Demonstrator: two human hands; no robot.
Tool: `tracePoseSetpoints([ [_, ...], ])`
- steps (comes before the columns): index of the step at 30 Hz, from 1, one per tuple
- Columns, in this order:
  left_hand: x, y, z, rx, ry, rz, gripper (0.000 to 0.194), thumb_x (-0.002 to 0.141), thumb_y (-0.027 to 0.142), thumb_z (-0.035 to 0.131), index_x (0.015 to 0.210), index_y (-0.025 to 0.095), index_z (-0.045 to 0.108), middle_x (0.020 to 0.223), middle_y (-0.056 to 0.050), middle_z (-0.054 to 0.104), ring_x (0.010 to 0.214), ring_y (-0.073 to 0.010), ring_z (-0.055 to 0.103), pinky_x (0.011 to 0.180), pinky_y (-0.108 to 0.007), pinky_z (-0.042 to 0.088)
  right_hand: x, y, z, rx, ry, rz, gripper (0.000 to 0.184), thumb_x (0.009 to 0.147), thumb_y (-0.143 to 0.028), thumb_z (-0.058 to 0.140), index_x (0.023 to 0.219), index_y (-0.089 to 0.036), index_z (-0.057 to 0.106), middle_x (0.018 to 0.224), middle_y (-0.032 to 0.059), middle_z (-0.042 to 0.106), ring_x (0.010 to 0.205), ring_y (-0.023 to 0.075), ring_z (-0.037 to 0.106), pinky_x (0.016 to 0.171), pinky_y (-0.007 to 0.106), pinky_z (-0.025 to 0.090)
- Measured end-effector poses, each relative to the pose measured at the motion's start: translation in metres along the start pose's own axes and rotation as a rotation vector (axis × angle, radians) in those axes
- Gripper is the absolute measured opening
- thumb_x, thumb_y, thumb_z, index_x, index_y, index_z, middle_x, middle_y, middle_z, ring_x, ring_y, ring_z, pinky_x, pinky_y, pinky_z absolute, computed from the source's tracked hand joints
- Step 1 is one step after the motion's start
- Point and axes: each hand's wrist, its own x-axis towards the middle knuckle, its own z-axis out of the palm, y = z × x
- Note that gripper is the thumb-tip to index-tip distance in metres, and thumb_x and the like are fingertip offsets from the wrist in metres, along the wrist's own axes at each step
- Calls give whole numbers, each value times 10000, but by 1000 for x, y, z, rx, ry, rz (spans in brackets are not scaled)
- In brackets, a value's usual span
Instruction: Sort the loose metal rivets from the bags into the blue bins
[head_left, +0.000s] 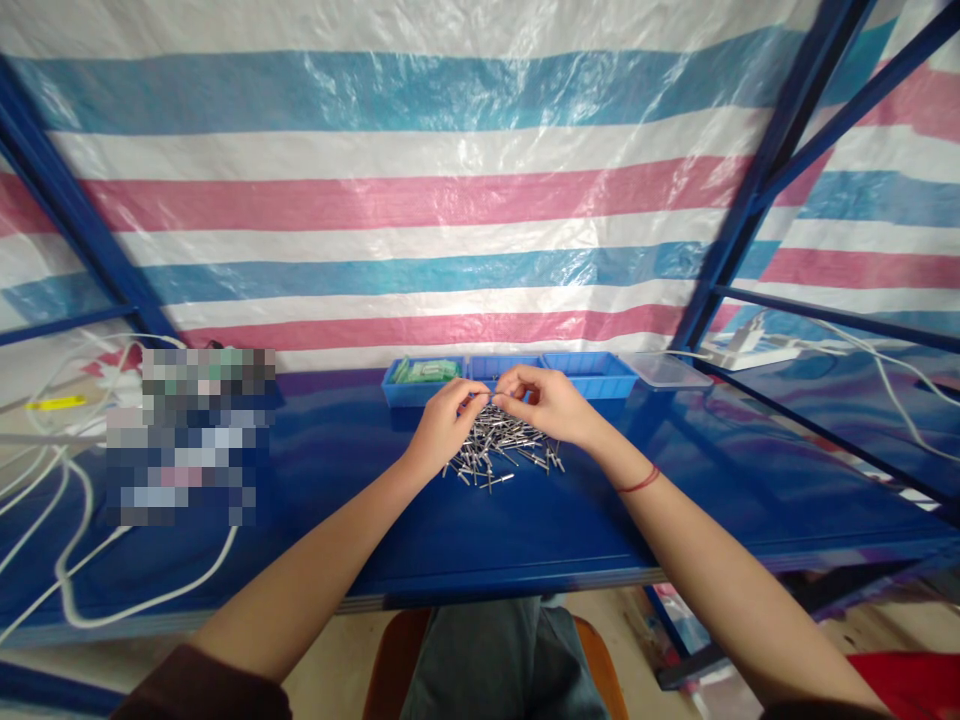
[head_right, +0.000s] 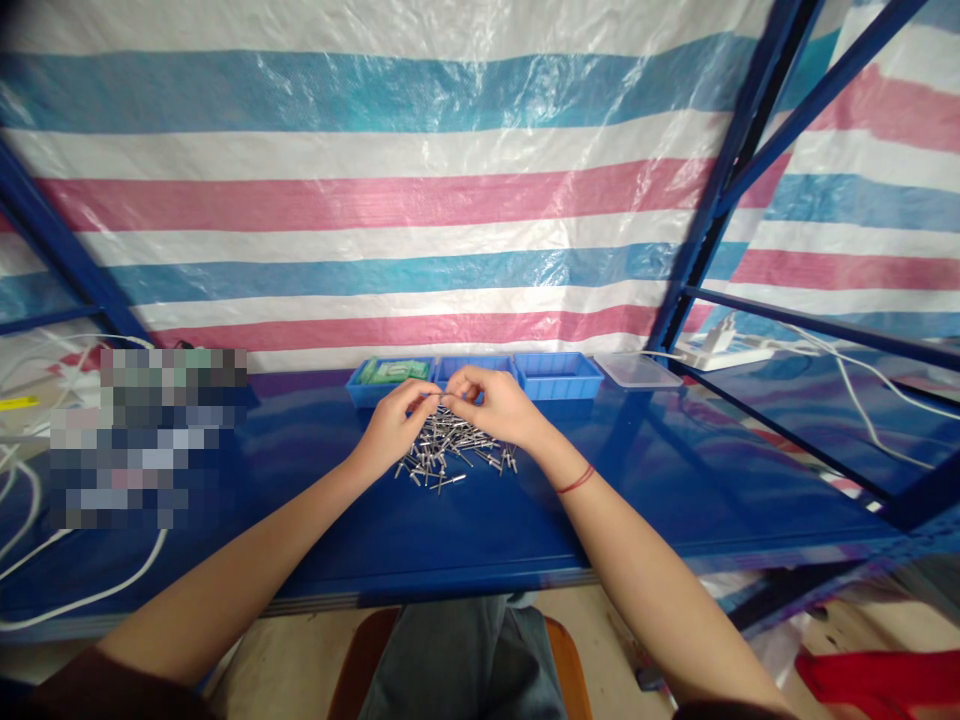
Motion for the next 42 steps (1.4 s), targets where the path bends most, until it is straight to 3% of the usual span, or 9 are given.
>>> tracePoseSetpoints([
  [4, 2, -2, 1, 38, -9, 20, 211, 916, 289, 425, 1008, 183, 583, 946, -47, 608, 851, -148, 577, 712, -247, 474, 6, 5, -3, -149, 129, -58, 172, 808, -335, 562, 806, -167, 600, 702, 12, 618, 618, 112, 536, 587, 243, 406],
  [7, 2, -4, 1, 80, -11, 32, 309, 928, 300, 400, 1197, 181, 496, 1024, -68, 601, 850, -150, 585, 786, -291, 481, 17, 25, -6, -281, 277, -86, 145, 825, -294, 550, 846, -164, 612, 724, 24, 643, 635, 127, 567, 616, 247, 421],
  [9, 2, -6, 2, 126, -57, 52, 312, 931, 296, 392, 1199, 182, 504, 1024, -71, 609, 883, -164, 590, 844, -320, 470, 24, 42, -7, -388, 297, -68, 127, 832, -263, 546, 862, -162, 617, 745, 40, 660, 657, 144, 588, 647, 258, 430],
  [14, 0, -16, 1, 232, -193, 70, 286, 937, 253, 357, 1041, 200, 618, 1003, -56, 639, 988, -195, 580, 916, -349, 440, 27, 61, -14, -632, 134, -11, 171, 803, -204, 559, 950, -153, 630, 919, 101, 680, 786, 192, 605, 704, 294, 426],
  [19, 1, -22, 0, 267, -218, 31, 301, 937, 224, 336, 1058, 185, 609, 1041, -57, 646, 1013, -197, 582, 932, -357, 438, 12, 35, -25, -438, -113, -37, 129, 732, -113, 528, 711, -154, 648, 699, 17, 651, 635, 122, 559, 634, 245, 413],
  [22, 1, -23, -1, 278, -221, 21, 297, 934, 216, 338, 1065, 180, 602, 1054, -61, 647, 1018, -198, 585, 931, -359, 442, 5, 25, -19, -320, -317, -47, 171, 741, -106, 515, 763, -155, 677, 721, 10, 670, 627, 110, 563, 629, 239, 422],
  [25, 1, -23, 0, 283, -227, 8, 293, 927, 210, 348, 1069, 180, 603, 1063, -63, 648, 1022, -202, 586, 926, -362, 447, 3, 26, -4, -335, -431, -133, 244, 759, -72, 491, 853, -163, 696, 844, 33, 700, 727, 127, 606, 705, 256, 429],
  [34, 1, -21, 1, 278, -274, 11, 279, 907, 188, 366, 1030, 178, 616, 998, -66, 648, 965, -197, 594, 882, -345, 455, 5, 25, 18, -583, -399, -112, 150, 740, -76, 525, 783, -168, 635, 824, 38, 614, 713, 128, 538, 640, 238, 343],
  [42, 1, -17, -3, 318, -341, -1, 179, 827, 154, 460, 848, 175, 637, 866, -47, 630, 854, -185, 588, 784, -303, 457, 6, 29, 22, -545, -377, -149, 117, 729, -53, 510, 727, -159, 560, 748, 22, 565, 666, 113, 489, 625, 228, 324],
])
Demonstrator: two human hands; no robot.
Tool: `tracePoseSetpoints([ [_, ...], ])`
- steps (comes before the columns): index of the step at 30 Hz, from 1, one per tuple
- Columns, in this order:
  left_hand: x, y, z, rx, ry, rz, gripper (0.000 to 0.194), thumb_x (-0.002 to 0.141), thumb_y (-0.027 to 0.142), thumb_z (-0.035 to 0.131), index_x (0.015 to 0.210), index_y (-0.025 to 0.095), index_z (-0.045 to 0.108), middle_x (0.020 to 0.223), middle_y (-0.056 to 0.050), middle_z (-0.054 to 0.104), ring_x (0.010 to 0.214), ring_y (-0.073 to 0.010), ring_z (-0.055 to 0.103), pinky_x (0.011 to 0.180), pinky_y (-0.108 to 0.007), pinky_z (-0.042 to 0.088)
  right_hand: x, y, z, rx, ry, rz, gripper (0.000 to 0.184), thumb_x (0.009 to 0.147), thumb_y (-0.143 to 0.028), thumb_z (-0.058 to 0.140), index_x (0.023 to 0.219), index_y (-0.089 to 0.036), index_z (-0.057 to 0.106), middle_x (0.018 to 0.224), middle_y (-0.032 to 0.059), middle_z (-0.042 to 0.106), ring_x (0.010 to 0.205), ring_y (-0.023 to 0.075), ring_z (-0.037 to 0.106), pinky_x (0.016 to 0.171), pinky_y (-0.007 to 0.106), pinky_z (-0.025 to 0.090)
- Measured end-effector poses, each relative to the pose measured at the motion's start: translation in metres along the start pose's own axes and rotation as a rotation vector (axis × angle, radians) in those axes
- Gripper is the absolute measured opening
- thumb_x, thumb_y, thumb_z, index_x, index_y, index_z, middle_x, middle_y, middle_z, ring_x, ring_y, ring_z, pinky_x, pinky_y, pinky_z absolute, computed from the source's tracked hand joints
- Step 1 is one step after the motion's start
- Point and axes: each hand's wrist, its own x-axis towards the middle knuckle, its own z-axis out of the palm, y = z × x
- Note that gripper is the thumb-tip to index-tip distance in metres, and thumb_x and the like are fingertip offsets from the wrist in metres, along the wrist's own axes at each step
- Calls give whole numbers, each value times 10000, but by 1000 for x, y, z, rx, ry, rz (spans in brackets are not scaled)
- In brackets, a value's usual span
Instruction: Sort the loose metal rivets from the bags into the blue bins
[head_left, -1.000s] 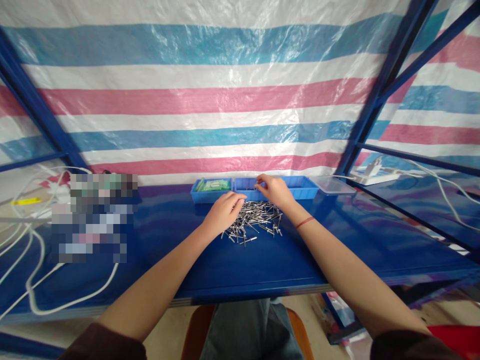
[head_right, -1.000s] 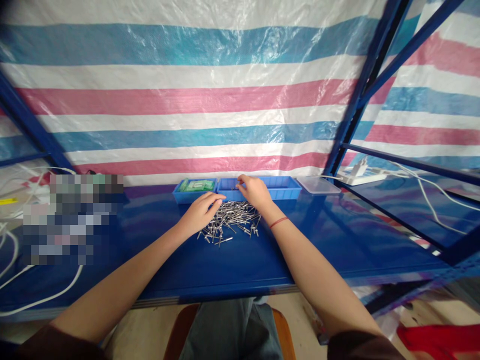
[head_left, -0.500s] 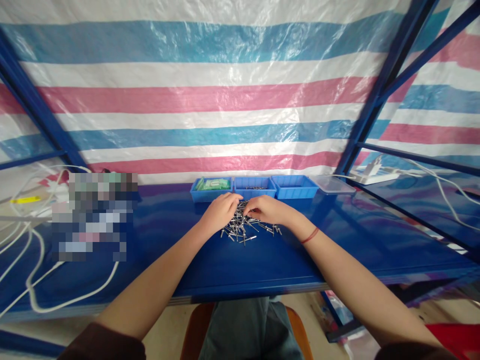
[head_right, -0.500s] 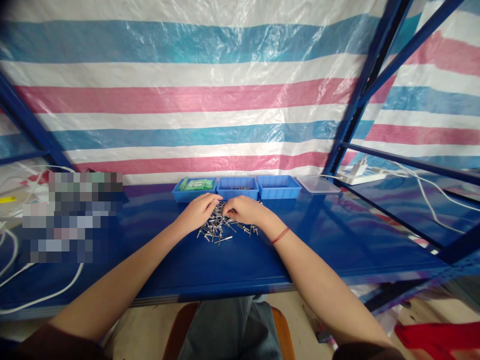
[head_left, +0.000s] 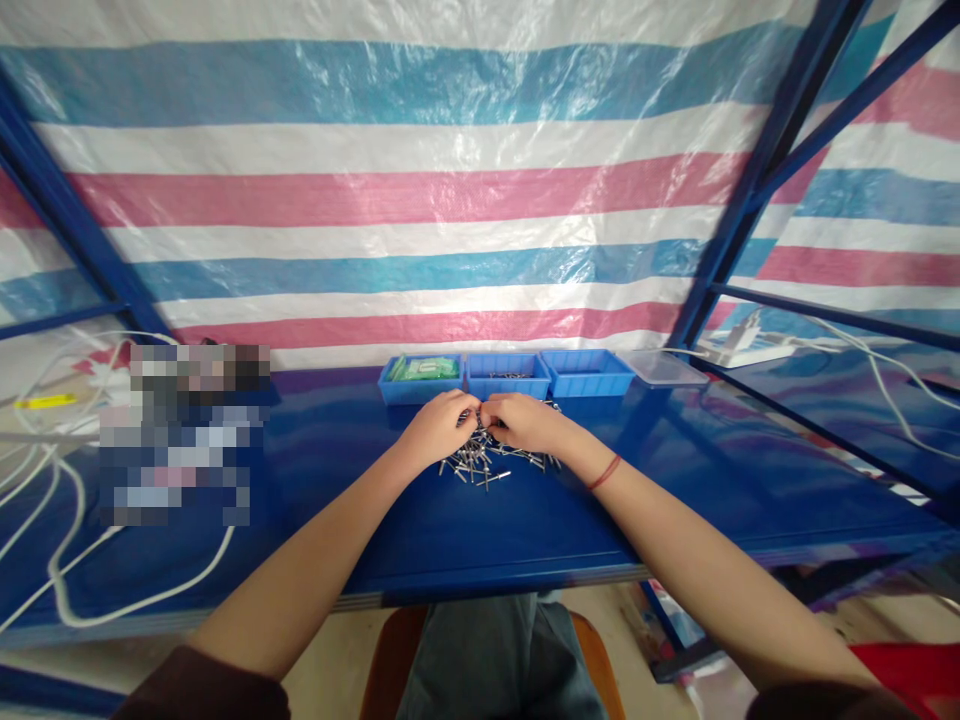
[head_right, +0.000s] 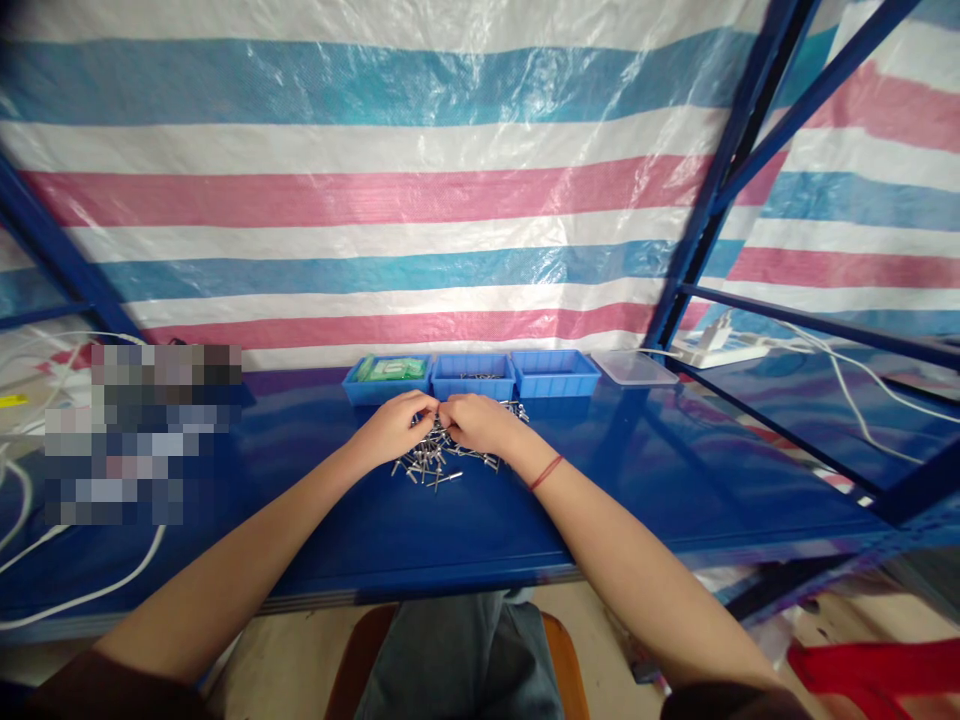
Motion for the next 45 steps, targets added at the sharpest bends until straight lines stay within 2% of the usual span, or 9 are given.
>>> tracePoseSetpoints([
  [8, 0, 1, -3, -84, -23, -28, 193, 847, 294, 509, 859, 212, 683, 929, -35, 651, 887, -180, 597, 827, -314, 449, -6, -2, -11, 186, 202, -21, 107, 753, -65, 505, 762, -147, 573, 739, 15, 569, 651, 100, 502, 637, 233, 376],
  [16, 1, 2, 0, -250, 109, -40, 211, 865, 334, 493, 842, 181, 636, 809, -21, 639, 759, -154, 597, 693, -263, 458, 0, -4, -8, 608, 430, 194, 154, 757, -294, 606, 795, -146, 582, 730, 22, 625, 661, 118, 565, 620, 257, 454],
  [25, 2, 6, 2, -269, 199, -40, 127, 835, 288, 549, 833, 175, 605, 773, -6, 616, 741, -138, 582, 702, -254, 460, -1, -1, -9, 669, 418, 181, 210, 783, -342, 585, 812, -138, 627, 756, 46, 655, 703, 138, 588, 649, 277, 462],
  [30, 0, 6, -2, -258, 335, -36, 79, 832, 253, 555, 858, 184, 582, 814, -2, 608, 768, -125, 575, 732, -249, 459, -2, -2, -14, 599, 431, 232, 184, 785, -310, 576, 839, -145, 636, 800, 52, 666, 736, 144, 590, 656, 277, 446],
  [34, 0, 9, -5, -227, 364, -12, 102, 852, 274, 535, 836, 184, 579, 802, -5, 601, 771, -129, 568, 743, -256, 453, -2, 0, -13, 586, 393, 219, 196, 801, -321, 555, 837, -142, 627, 793, 49, 659, 726, 141, 579, 660, 275, 440],
  [37, 1, 9, -3, -213, 317, -34, 165, 866, 322, 514, 873, 180, 598, 789, -15, 610, 753, -138, 573, 723, -265, 455, 2, 10, -10, 546, 401, 206, 235, 826, -350, 517, 816, -138, 618, 752, 40, 643, 694, 139, 563, 660, 276, 435],
  [40, 4, 6, -1, -162, 235, -62, 217, 868, 340, 501, 962, 181, 613, 814, -26, 626, 733, -147, 581, 720, -281, 458, 6, 28, -9, 383, 546, 304, 250, 847, -341, 480, 790, -143, 622, 727, 46, 638, 668, 147, 548, 654, 279, 425],
  [42, 4, 3, -2, -101, 166, -38, 207, 870, 318, 483, 912, 189, 639, 800, -25, 626, 715, -147, 580, 712, -279, 453, 8, 42, -10, 201, 636, 397, 241, 852, -308, 471, 794, -144, 638, 759, 71, 650, 694, 166, 552, 688, 297, 422],
  [45, 3, 0, -6, -31, 60, 2, 210, 854, 273, 478, 788, 194, 660, 757, -20, 622, 688, -143, 576, 666, -259, 436, 6, 54, -16, -48, 622, 460, 212, 832, -272, 502, 829, -137, 666, 822, 114, 654, 796, 211, 561, 765, 336, 410],
])
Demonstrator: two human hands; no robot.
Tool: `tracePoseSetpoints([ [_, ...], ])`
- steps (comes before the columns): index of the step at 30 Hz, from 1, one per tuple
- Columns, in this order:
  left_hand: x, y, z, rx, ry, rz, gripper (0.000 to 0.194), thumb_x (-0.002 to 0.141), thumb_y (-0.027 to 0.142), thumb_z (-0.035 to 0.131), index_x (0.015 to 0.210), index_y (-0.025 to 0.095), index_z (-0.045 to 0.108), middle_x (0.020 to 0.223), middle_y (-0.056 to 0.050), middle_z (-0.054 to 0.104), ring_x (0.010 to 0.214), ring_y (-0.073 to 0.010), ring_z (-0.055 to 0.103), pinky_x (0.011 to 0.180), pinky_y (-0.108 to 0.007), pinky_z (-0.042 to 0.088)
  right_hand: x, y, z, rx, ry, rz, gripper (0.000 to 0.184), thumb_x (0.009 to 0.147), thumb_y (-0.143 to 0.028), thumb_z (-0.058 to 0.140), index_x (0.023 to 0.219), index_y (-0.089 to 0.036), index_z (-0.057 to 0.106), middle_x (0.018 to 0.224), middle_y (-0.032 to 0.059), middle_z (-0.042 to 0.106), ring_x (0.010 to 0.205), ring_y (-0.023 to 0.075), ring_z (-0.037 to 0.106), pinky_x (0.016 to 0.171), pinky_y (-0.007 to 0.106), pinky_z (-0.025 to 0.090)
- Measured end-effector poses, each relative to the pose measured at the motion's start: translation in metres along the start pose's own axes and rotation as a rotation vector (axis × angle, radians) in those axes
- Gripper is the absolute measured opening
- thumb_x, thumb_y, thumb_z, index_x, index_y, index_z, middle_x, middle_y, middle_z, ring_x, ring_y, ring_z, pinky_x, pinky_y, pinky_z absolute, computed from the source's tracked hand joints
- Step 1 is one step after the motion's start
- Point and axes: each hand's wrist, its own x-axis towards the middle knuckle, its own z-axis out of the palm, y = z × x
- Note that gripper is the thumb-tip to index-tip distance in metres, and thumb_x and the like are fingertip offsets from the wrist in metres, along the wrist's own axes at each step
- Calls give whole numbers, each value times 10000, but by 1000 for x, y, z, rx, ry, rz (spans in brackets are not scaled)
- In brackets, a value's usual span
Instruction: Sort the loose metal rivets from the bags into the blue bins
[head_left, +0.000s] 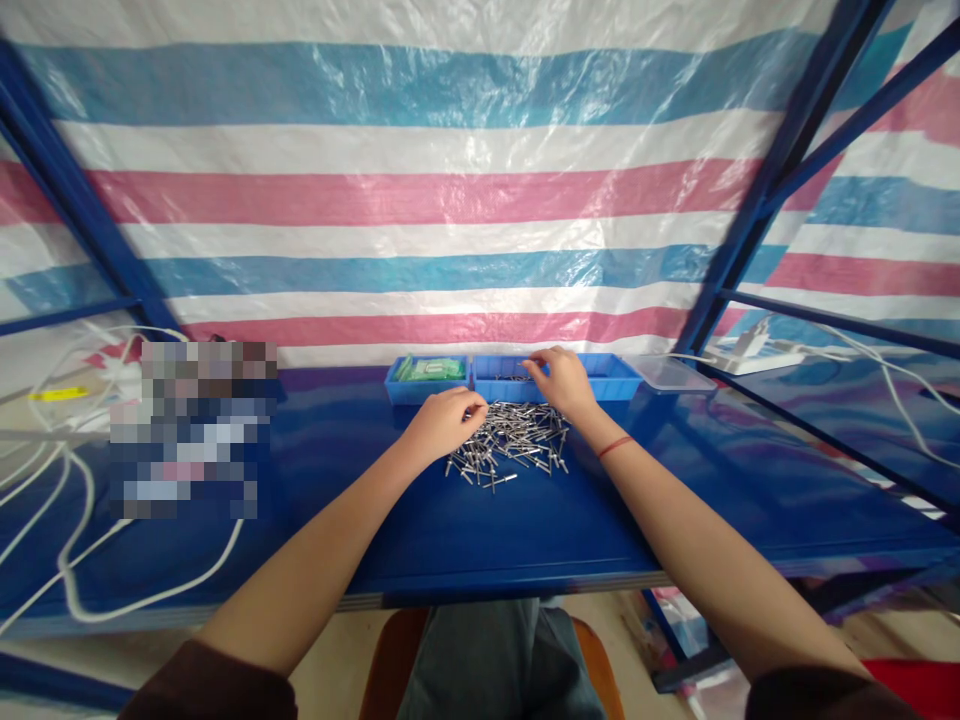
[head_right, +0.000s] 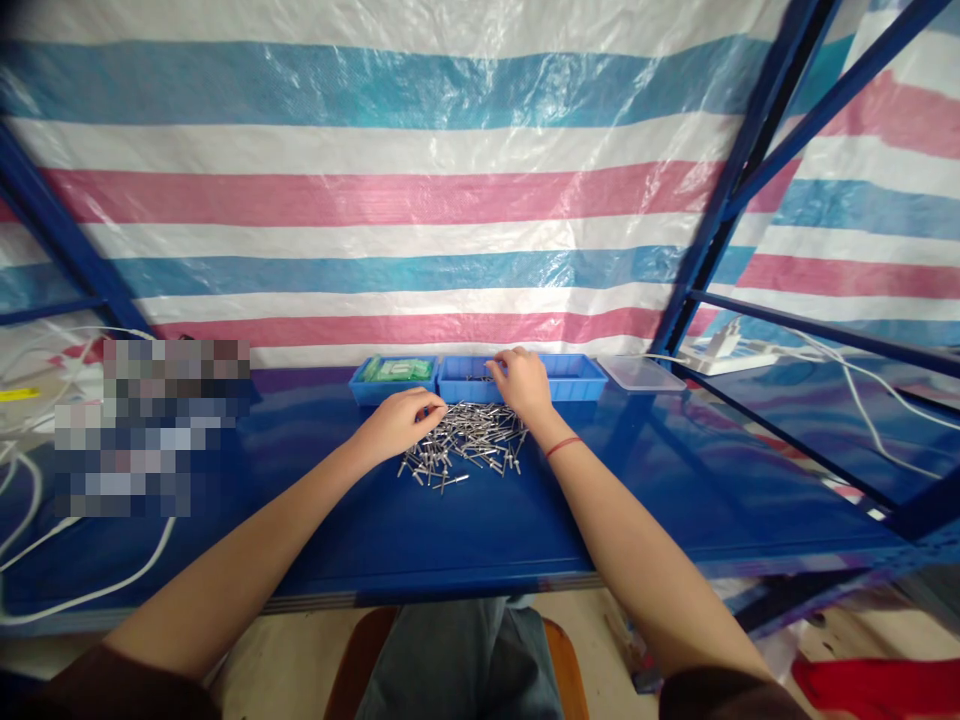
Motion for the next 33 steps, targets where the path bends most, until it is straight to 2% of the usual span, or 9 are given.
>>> tracePoseSetpoints([
  [3, -2, -1, -4, 40, -69, -3, 185, 827, 245, 496, 767, 195, 664, 746, -17, 628, 677, -144, 578, 643, -252, 422, -4, -5, -13, 7, -135, -109, 163, 783, -199, 529, 827, -137, 672, 827, 95, 656, 796, 198, 561, 758, 317, 410],
  [7, -4, -1, -4, 55, -91, -11, 172, 808, 227, 499, 779, 204, 667, 752, -17, 633, 684, -151, 582, 644, -253, 420, -22, -30, -26, 267, -624, -287, 169, 731, -123, 511, 751, -157, 675, 737, 16, 660, 644, 122, 547, 632, 239, 404],
  [9, -4, -2, -3, 51, -89, -10, 183, 812, 235, 492, 774, 206, 668, 747, -17, 634, 681, -151, 582, 644, -250, 422, -30, -42, -26, 267, -726, -349, 185, 700, -90, 513, 730, -158, 682, 714, 6, 657, 630, 112, 549, 618, 227, 390],
  [12, -5, -2, -2, 52, -95, -13, 208, 825, 250, 474, 767, 203, 668, 745, -20, 638, 673, -148, 581, 634, -244, 422, -37, -50, -19, 161, -757, -377, 189, 671, -63, 515, 658, -155, 679, 657, 9, 647, 595, 107, 542, 589, 225, 359],
  [18, -5, -2, -1, 40, -111, -3, 184, 804, 223, 496, 773, 209, 676, 744, -16, 636, 659, -145, 581, 622, -246, 420, -38, -47, -7, 74, -720, -328, 103, 702, -164, 592, 651, -177, 681, 680, 26, 661, 614, 127, 555, 565, 229, 330],
  [25, -7, -3, 2, 17, -196, 16, 184, 767, 254, 558, 890, 238, 695, 830, -12, 624, 706, -135, 592, 643, -226, 436, -39, -49, -7, -46, -684, -323, 125, 691, -105, 558, 718, -178, 656, 763, 39, 654, 660, 138, 551, 578, 237, 324],
  [29, -7, -4, 3, 21, -213, 38, 180, 780, 251, 550, 875, 239, 702, 834, -16, 611, 721, -135, 590, 650, -224, 440, -40, -49, -9, -102, -647, -299, 84, 698, -136, 577, 726, -175, 646, 790, 46, 634, 652, 136, 535, 561, 242, 309],
  [33, -7, -4, 2, 16, -218, 41, 154, 767, 250, 567, 846, 232, 698, 828, -13, 603, 740, -140, 589, 670, -226, 439, -40, -49, -10, -114, -675, -342, 107, 737, -167, 569, 707, -189, 670, 776, 45, 623, 645, 136, 531, 565, 250, 300],
])
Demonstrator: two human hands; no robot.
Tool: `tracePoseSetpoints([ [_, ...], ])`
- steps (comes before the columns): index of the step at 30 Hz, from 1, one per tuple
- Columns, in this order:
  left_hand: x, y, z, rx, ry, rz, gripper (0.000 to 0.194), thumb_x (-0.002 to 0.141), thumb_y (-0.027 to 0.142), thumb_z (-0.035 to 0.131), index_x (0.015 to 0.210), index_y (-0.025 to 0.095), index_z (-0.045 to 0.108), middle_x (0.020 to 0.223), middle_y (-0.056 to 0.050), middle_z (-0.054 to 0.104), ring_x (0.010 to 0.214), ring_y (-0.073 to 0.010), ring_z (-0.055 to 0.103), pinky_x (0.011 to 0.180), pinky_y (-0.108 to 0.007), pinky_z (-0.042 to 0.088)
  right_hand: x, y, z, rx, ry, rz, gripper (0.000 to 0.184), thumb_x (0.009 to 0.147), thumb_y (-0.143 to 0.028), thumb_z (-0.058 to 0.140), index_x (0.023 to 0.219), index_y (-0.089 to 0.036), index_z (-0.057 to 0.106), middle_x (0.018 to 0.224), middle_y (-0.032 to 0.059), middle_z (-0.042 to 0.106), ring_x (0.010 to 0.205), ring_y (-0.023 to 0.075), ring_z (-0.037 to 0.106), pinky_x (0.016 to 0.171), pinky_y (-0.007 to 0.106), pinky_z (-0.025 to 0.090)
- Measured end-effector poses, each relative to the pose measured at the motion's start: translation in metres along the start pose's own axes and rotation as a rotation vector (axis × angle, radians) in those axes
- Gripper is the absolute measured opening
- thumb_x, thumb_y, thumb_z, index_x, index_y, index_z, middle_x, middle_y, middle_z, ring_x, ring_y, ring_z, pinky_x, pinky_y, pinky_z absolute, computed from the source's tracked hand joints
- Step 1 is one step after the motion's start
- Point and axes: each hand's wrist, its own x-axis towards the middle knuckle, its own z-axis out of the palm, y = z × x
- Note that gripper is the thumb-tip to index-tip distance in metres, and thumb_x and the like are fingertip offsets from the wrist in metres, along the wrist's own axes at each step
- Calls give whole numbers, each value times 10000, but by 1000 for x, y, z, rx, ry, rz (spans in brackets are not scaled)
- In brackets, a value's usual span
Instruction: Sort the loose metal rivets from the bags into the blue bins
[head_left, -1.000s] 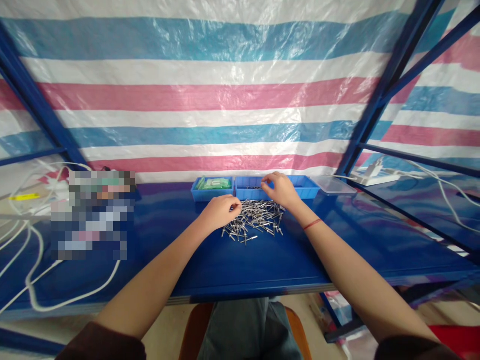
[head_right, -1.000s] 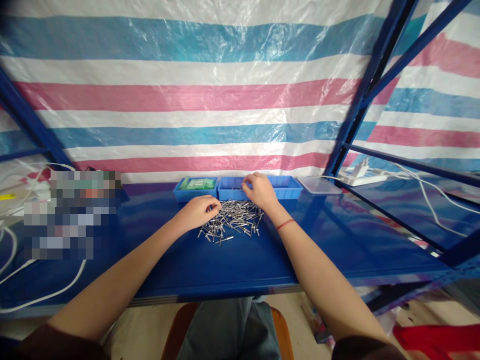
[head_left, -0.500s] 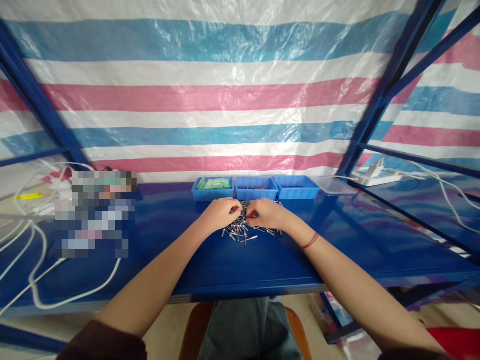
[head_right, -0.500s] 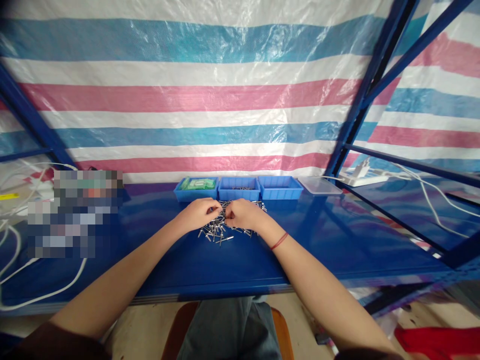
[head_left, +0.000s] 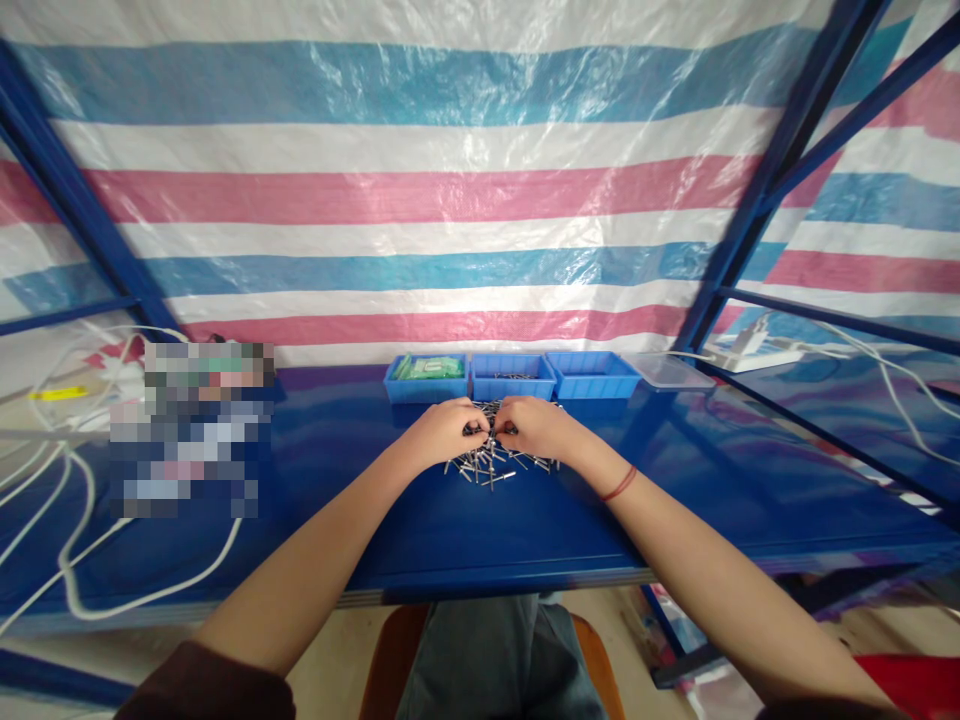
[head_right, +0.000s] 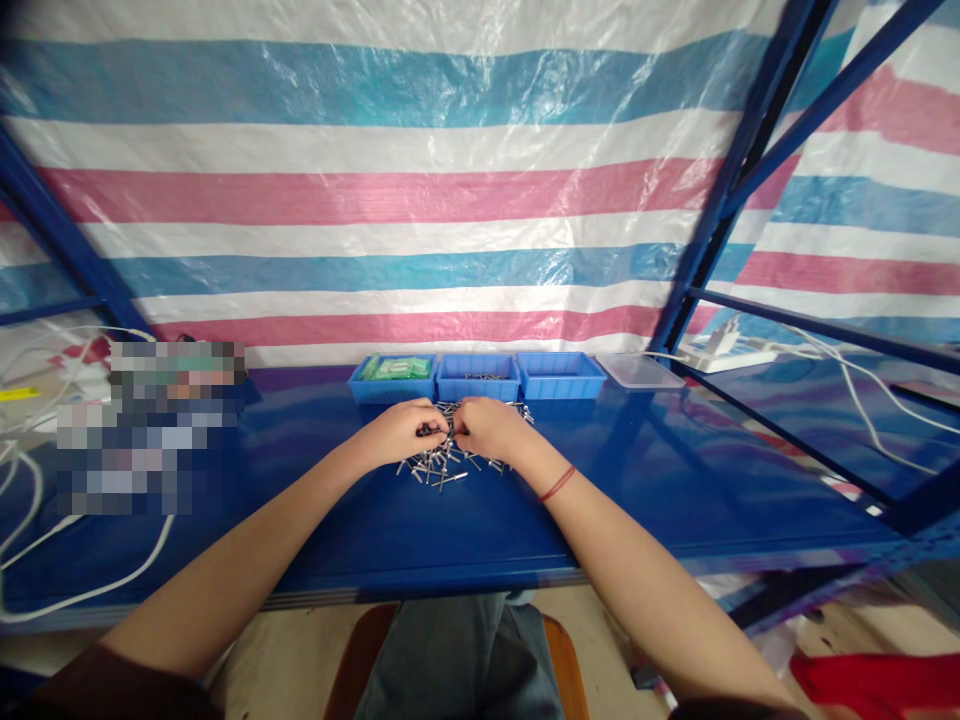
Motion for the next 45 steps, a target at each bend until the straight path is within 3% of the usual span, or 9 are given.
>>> tracePoseSetpoints([
  [9, 0, 2, 2, 32, 24, 2, 175, 828, 237, 500, 861, 211, 669, 831, -14, 610, 762, -138, 584, 689, -222, 429, -3, -3, -2, -83, 32, -42, 143, 832, -149, 475, 791, -147, 611, 832, 69, 596, 689, 137, 528, 613, 252, 319],
  [16, 1, 5, 1, -23, 64, -33, 200, 847, 260, 481, 886, 194, 665, 806, -22, 617, 693, -138, 574, 654, -244, 429, -1, 3, -2, 102, 233, -104, 146, 883, -123, 389, 873, -141, 534, 834, 75, 584, 753, 156, 527, 689, 267, 372],
  [20, 4, 6, 2, -136, 154, -95, 216, 811, 246, 525, 974, 173, 647, 841, -30, 636, 698, -139, 577, 695, -263, 443, 1, 5, -2, 150, 310, -101, 158, 863, -83, 387, 869, -148, 531, 833, 75, 583, 793, 170, 541, 725, 283, 395],
  [27, 7, 5, 5, -267, 224, -90, 219, 863, 301, 473, 865, 180, 655, 825, -13, 659, 723, -139, 590, 679, -249, 443, 3, -2, -6, 440, 441, -29, 85, 841, -155, 474, 843, -161, 558, 828, 47, 628, 733, 142, 574, 694, 274, 437],
  [33, 7, 7, 6, -264, 300, -96, 234, 872, 339, 467, 853, 170, 628, 790, -21, 626, 716, -144, 583, 652, -248, 447, 7, 1, -3, 693, 483, 82, 161, 785, -314, 582, 789, -154, 575, 739, 26, 620, 662, 127, 564, 624, 265, 454],
  [40, 8, 9, 7, -298, 325, -64, 169, 841, 324, 531, 865, 176, 607, 815, -16, 617, 716, -136, 590, 645, -241, 456, 8, 0, -3, 821, 471, 35, 185, 775, -330, 598, 782, -147, 630, 748, 39, 657, 671, 131, 585, 635, 276, 463],
  [45, 7, 10, 4, -316, 418, -68, 140, 842, 302, 536, 888, 184, 597, 814, -11, 635, 734, -136, 602, 645, -237, 458, 8, 4, -7, 778, 523, 64, 184, 768, -322, 612, 824, -159, 676, 834, 60, 698, 726, 149, 611, 675, 296, 474],
])
